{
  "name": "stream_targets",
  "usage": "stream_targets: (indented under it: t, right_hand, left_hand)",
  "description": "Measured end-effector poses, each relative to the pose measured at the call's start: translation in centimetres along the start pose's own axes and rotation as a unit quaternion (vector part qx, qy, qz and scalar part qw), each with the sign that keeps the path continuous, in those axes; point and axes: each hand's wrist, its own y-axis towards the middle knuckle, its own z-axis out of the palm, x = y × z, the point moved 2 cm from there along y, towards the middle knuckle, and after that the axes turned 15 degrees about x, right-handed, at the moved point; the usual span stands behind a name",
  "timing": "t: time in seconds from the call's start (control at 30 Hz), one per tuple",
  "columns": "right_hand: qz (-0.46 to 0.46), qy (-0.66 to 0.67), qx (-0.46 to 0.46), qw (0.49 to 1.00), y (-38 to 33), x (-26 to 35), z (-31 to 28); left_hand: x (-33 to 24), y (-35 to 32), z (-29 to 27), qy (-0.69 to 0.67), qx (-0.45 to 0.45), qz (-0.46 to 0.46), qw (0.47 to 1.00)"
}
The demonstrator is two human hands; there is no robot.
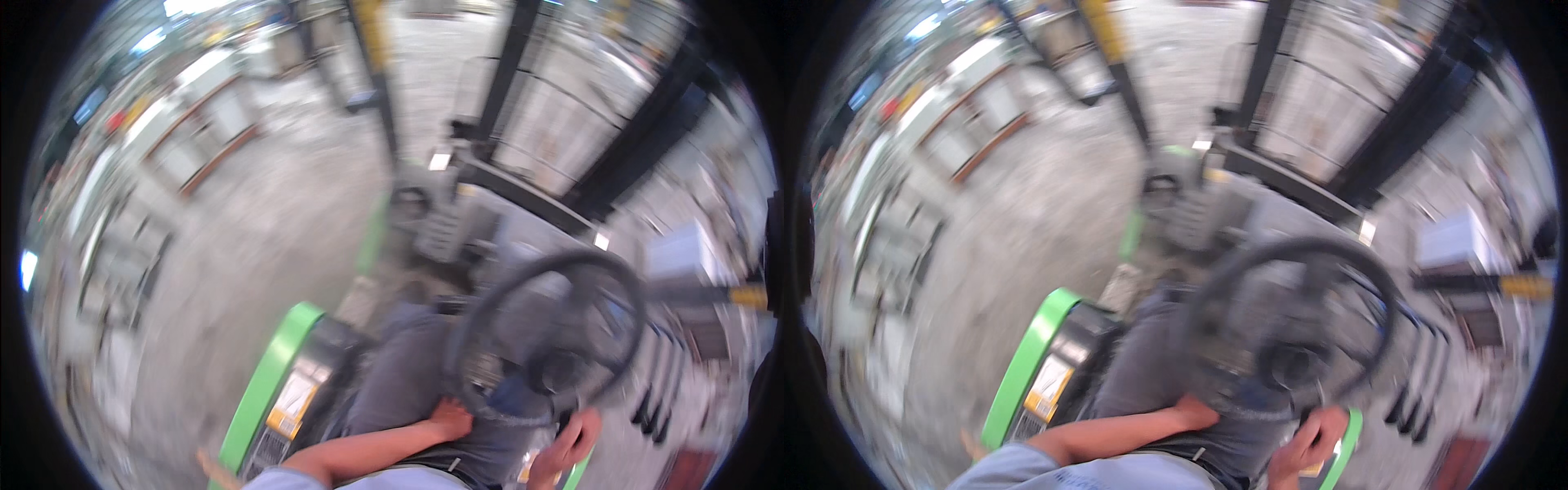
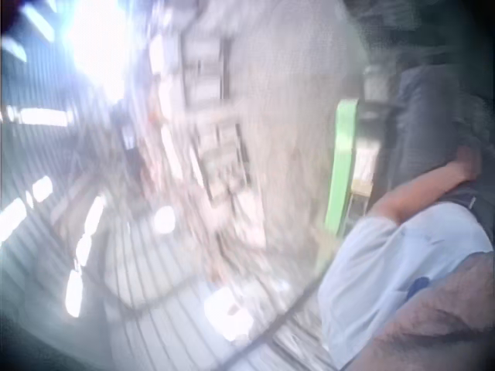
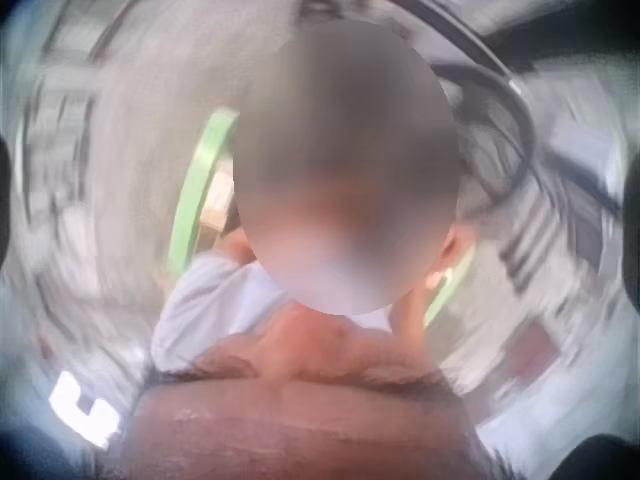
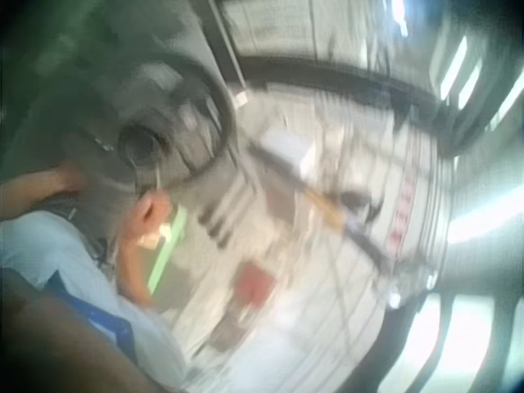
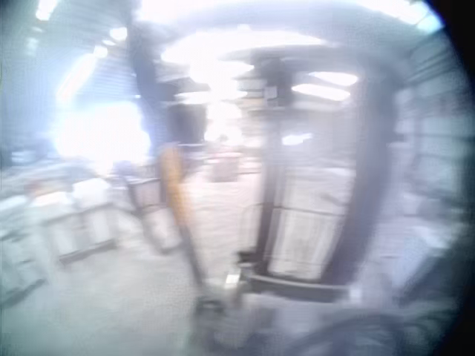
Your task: The person operates a forklift inside a warehouse, steering and maneuvering the vehicle while navigating around stacked materials and other workers. The forklift forks remain empty throughout the clip.
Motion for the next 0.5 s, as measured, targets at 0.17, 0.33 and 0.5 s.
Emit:
stream_targets:
  t: [0.17, 0.33, 0.5]
  right_hand:
    - [-0.153, -0.096, 0.198, 0.963, -4.7, 18.7, -1.8]
    - [-0.249, -0.086, 0.292, 0.920, 0.2, 18.3, 5.6]
    - [-0.193, -0.130, 0.166, 0.958, 3.4, 15.5, 2.0]
  left_hand:
    - [-8.8, -10.1, 5.8, 0.034, -0.039, 0.000, 0.999]
    - [-5.2, -3.6, 10.6, -0.027, 0.010, 0.000, 1.000]
    - [-7.7, -1.1, 17.6, 0.003, -0.013, -0.031, 0.999]
